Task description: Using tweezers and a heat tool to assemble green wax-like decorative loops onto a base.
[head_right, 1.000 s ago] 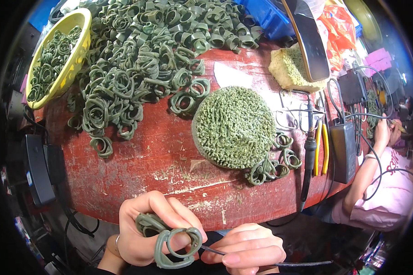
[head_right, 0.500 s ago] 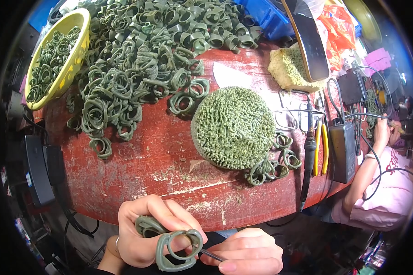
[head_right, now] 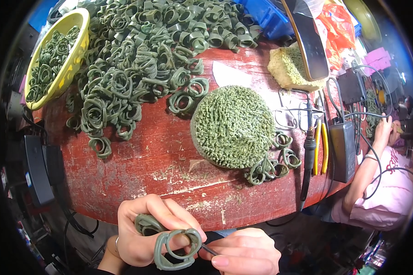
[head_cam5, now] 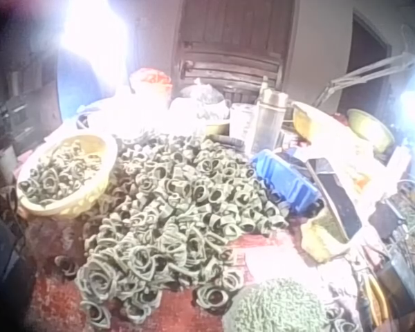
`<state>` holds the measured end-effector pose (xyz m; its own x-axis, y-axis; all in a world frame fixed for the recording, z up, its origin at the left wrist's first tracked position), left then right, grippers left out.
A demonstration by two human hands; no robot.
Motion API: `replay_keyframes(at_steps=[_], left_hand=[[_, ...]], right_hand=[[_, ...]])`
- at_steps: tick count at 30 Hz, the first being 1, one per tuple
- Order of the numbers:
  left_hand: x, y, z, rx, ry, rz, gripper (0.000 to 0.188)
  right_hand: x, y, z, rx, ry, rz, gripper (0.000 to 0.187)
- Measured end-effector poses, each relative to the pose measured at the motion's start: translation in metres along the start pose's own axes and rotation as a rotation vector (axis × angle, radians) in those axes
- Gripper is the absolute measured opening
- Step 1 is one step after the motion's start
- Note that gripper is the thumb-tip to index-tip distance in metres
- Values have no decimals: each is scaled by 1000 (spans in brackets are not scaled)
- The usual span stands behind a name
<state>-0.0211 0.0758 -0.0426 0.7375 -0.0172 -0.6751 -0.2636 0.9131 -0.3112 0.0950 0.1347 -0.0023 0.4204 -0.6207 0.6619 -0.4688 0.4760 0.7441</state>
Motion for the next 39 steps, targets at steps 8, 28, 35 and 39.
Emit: replay_keyframes(at_steps=[8, 28, 35, 39], left_hand=[[-2, 6, 8, 50, 92, -41, 14], [-3, -1, 7, -51, 452, 1, 19], [-20, 1, 10, -75, 571, 209, 17], [-14, -2, 7, -74, 435, 145, 17]], right_hand=[[-2, 5, -11, -230, -127, 272, 30], [5, 8, -14, -18, 43, 117, 22], [14, 2, -20, -277, -3, -22, 32], [7, 2, -9, -146, -115, 60, 32]])
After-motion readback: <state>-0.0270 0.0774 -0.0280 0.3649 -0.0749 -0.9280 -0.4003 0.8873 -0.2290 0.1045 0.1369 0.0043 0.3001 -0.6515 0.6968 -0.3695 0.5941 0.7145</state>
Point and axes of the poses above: each hand's wrist, its own y-axis towards the middle knuckle, its own z-axis out of the palm, x = y × z, the point moved 7 cm from there along y, towards the middle knuckle, and after that the axes turned 7 degrees about -z, right-handed, at the moved point
